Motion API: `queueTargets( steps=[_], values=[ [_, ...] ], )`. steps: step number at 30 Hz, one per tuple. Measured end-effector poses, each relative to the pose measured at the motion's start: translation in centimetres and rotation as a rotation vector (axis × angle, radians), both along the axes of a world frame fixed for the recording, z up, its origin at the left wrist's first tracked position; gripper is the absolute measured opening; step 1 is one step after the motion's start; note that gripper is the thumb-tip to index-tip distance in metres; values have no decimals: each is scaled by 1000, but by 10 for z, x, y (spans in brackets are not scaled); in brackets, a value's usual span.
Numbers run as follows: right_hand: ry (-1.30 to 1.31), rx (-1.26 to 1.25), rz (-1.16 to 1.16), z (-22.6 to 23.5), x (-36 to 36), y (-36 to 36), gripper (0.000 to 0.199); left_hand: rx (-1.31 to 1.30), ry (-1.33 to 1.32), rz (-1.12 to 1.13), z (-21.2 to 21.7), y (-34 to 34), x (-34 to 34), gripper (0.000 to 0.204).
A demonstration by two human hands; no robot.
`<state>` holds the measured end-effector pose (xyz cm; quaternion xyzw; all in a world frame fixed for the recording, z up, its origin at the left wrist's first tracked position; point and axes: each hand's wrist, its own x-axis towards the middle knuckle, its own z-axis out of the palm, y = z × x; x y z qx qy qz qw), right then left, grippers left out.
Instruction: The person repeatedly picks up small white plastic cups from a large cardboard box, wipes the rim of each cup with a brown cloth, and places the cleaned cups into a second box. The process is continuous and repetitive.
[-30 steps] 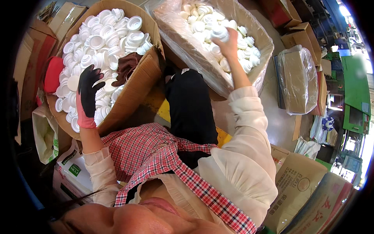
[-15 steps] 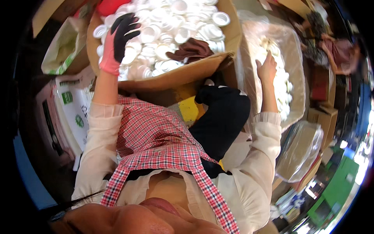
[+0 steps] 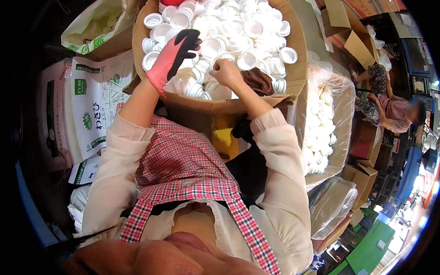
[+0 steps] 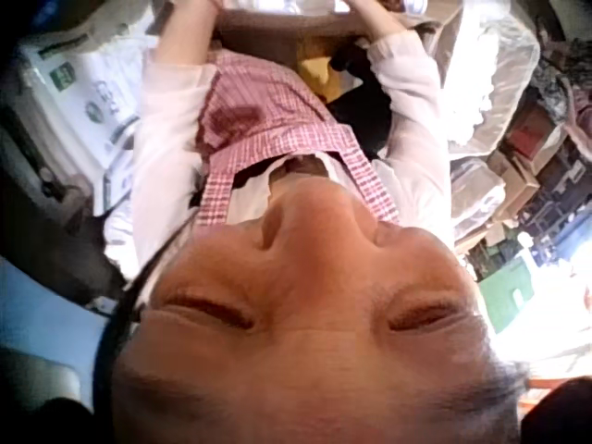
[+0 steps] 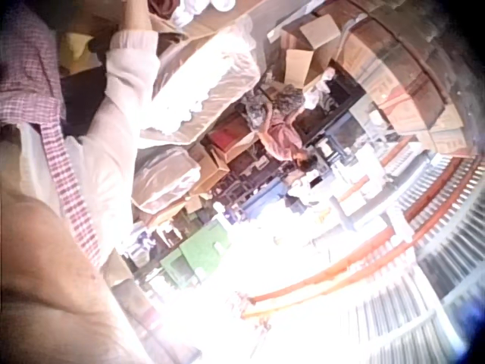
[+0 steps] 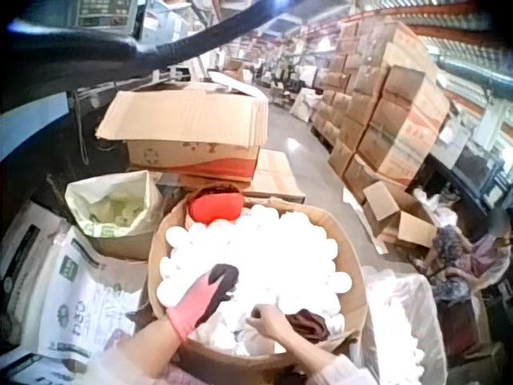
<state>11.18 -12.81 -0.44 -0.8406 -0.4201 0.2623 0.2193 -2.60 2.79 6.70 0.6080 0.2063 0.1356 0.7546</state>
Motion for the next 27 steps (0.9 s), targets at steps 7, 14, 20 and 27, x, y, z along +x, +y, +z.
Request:
queueTargets(
  steps=[7, 14, 20, 27],
  values=[
    [-168, 495, -65, 71, 45, -6, 43, -1093, -217, -165, 1, 1, -5, 80],
    [-654, -68, 77, -15, 93, 26, 57, -1194, -597, -475, 8, 17, 10, 84],
    [159, 471, -337, 32, 87, 2, 45, -1052, -568, -433, 19, 11, 8, 86],
    [1282, 1115, -249, 126, 11, -58, 62, -818, -643, -369, 34, -17, 10, 67]
  ],
)
